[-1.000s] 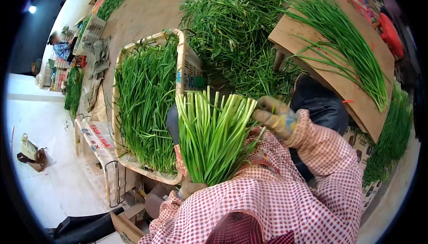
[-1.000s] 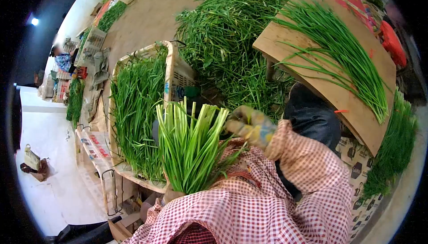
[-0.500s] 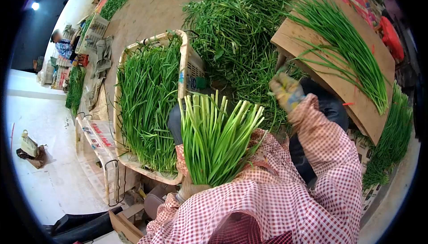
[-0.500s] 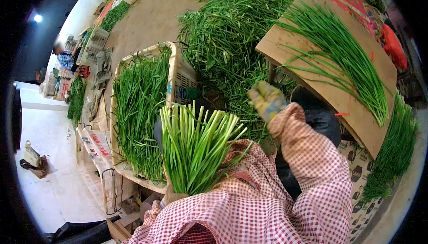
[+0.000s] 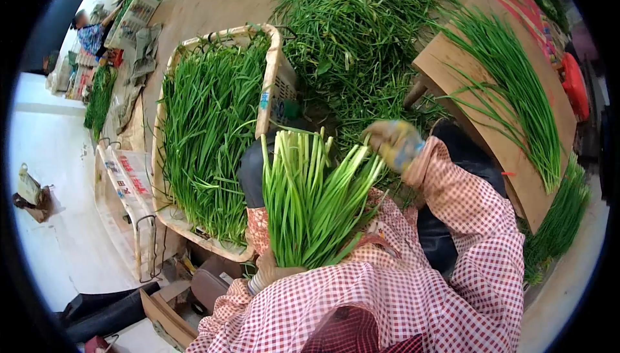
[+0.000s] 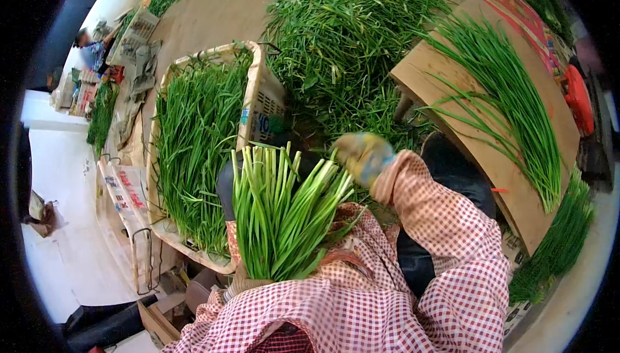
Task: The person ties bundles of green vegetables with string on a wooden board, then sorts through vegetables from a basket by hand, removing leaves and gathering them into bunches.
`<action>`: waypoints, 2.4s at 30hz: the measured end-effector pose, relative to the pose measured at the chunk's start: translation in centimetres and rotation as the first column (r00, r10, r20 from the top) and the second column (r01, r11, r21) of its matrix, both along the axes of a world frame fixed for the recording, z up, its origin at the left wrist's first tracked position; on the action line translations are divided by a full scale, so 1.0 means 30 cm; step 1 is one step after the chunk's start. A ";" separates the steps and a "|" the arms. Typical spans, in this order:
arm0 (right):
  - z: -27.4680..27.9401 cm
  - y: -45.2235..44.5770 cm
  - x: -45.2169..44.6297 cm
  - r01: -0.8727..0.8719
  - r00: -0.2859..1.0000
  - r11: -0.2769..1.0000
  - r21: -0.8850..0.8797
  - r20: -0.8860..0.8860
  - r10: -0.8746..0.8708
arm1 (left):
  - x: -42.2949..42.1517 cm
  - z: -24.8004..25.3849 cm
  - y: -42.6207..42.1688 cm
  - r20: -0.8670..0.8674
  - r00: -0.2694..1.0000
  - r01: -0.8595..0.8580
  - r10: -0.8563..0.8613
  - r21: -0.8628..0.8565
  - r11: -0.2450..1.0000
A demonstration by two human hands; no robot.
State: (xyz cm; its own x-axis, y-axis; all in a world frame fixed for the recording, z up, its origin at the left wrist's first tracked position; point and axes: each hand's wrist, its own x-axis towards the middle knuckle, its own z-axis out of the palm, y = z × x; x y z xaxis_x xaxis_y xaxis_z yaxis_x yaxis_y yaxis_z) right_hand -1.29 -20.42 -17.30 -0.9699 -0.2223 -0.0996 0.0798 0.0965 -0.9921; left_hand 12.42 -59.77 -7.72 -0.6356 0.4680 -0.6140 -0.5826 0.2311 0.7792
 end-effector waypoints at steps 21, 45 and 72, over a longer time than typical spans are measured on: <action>0.036 -0.143 -0.144 -0.702 0.528 0.684 -0.198 0.501 0.686 | -0.225 -0.073 0.085 0.085 0.987 -0.140 0.139 0.006 0.990; 0.059 0.048 0.056 0.026 0.788 0.999 0.043 0.614 -0.047 | -0.082 0.063 0.061 0.149 0.968 -0.216 0.200 0.101 0.971; 0.296 -0.131 0.149 0.007 0.948 -0.213 -0.977 -0.061 0.313 | -0.312 0.380 0.187 -0.634 0.718 0.362 -0.289 -0.015 0.932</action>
